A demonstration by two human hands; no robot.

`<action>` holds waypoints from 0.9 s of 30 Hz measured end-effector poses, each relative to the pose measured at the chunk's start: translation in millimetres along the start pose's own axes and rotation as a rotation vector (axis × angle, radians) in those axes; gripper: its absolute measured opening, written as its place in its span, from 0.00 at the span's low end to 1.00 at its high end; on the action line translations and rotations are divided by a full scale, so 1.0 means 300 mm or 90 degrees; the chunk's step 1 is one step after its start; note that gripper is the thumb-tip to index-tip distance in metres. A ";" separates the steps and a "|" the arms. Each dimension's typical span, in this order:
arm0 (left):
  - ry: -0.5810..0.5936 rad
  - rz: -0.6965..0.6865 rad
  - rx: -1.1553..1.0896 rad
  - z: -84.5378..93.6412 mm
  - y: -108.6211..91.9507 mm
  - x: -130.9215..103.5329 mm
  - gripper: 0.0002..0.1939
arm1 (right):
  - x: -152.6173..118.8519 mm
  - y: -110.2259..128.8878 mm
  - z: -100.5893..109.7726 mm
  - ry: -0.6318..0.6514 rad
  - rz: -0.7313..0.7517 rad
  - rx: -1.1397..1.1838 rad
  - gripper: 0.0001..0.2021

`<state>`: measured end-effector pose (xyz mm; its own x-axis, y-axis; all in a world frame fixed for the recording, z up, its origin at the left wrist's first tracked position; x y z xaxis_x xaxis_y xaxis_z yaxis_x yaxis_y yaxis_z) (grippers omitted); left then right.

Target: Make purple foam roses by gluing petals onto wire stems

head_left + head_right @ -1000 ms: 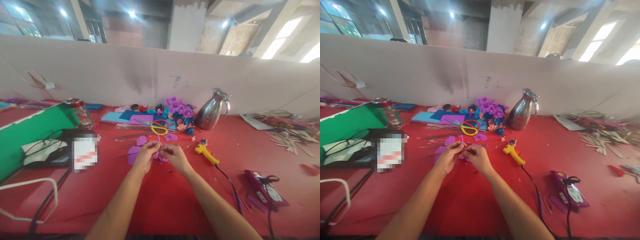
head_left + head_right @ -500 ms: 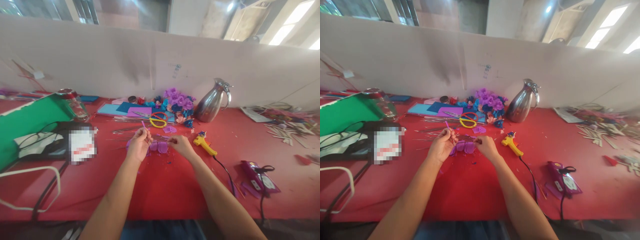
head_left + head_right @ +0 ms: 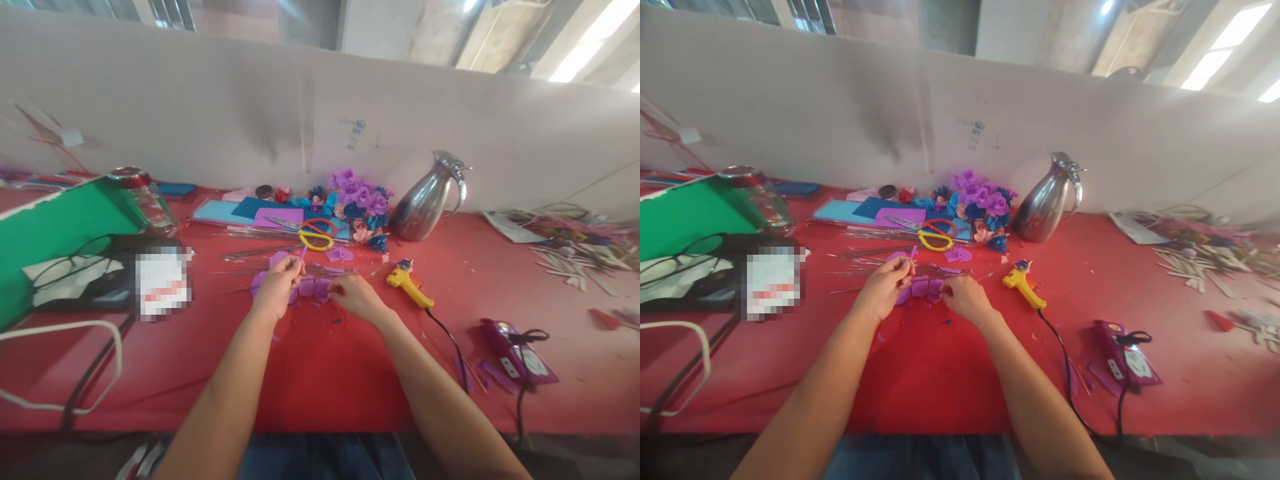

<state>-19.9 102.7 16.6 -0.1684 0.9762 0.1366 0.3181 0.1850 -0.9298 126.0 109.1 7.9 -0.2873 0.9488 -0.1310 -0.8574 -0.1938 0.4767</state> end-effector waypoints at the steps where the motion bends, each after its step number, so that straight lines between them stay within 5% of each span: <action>1: 0.002 -0.002 0.003 -0.002 -0.002 0.000 0.06 | 0.004 -0.003 0.002 -0.005 0.004 0.009 0.09; 10: -0.005 0.019 0.039 0.000 0.006 -0.010 0.05 | 0.013 -0.009 0.001 -0.009 0.035 0.090 0.09; 15: -0.019 0.050 0.062 -0.009 0.033 -0.029 0.07 | 0.015 -0.057 0.103 -0.162 -0.035 0.287 0.08; 20: -0.011 0.105 -0.007 -0.044 0.056 -0.052 0.17 | 0.038 -0.062 0.075 -0.067 -0.036 0.586 0.06; 27: 0.003 0.140 -0.006 -0.063 0.055 -0.069 0.18 | 0.027 -0.052 0.081 -0.037 -0.040 0.665 0.11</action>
<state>6.6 87.7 4.9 -0.0900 0.9936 -0.0679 0.3555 -0.0317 -0.9341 147.5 126.1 20.5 -0.2104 0.9656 -0.1526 -0.0675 0.1414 0.9876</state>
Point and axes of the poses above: each hand's wrist, its own x-axis towards the middle knuckle, its own z-axis out of the back of the hand, y = z × x, the point moved 10 cm from there along x, towards the middle knuckle, and after that the axes turned 12 degrees about -z, right-handed, at the moved point
